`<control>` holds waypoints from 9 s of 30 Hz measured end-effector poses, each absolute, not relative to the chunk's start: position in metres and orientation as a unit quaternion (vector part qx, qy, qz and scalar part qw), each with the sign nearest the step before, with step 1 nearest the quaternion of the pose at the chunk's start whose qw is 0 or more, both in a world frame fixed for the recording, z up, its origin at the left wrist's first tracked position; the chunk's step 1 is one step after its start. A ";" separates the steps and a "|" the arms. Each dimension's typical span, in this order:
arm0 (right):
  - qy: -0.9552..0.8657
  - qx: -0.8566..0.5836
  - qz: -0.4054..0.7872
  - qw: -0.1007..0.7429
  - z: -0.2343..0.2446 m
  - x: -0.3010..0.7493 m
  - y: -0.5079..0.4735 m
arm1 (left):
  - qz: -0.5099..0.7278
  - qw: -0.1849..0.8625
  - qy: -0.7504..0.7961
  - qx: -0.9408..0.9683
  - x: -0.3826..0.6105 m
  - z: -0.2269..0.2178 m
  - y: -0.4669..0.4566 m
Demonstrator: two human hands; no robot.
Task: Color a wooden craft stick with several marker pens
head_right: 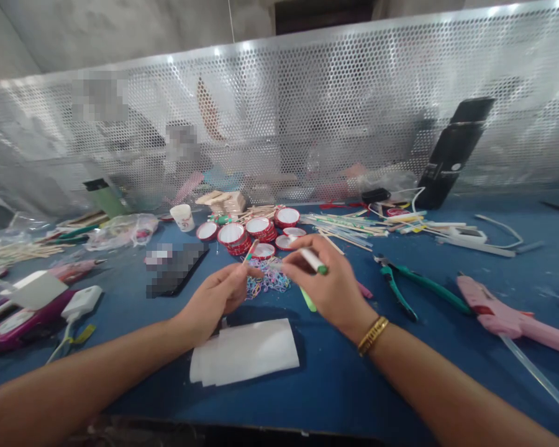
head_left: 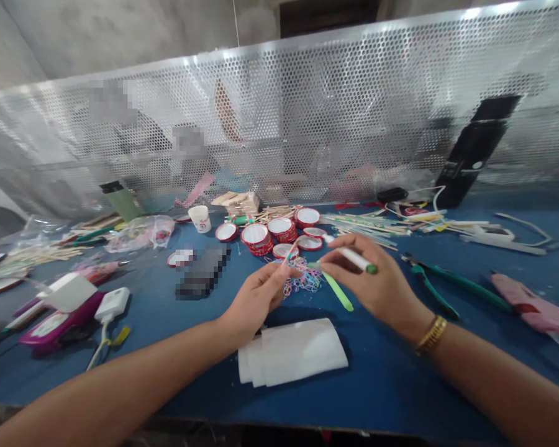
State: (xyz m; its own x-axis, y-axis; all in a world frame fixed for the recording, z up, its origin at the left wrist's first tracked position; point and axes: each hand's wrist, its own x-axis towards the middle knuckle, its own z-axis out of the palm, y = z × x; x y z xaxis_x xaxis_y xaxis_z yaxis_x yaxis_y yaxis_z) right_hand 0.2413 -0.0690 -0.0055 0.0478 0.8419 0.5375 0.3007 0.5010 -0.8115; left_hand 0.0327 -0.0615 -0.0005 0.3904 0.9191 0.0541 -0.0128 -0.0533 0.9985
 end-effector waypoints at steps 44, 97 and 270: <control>-0.769 -0.354 -0.010 0.533 -0.003 0.229 -0.099 | 0.280 0.497 0.386 0.725 0.029 -0.016 -0.051; -0.800 -0.328 -0.040 0.501 -0.020 0.216 -0.095 | 0.227 0.420 0.390 0.787 0.025 -0.018 -0.048; -0.786 -0.361 -0.069 0.497 -0.017 0.215 -0.098 | 0.233 0.429 0.367 0.791 0.026 -0.017 -0.048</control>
State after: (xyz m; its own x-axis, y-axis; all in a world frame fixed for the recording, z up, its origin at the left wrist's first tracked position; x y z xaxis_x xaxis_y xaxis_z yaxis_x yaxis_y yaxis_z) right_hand 0.2148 -0.0984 -0.0167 -0.2449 0.4992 0.8312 0.6356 0.7301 -0.2512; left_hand 0.0257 -0.0483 -0.0173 0.6210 0.7820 0.0541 0.3814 -0.3617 0.8507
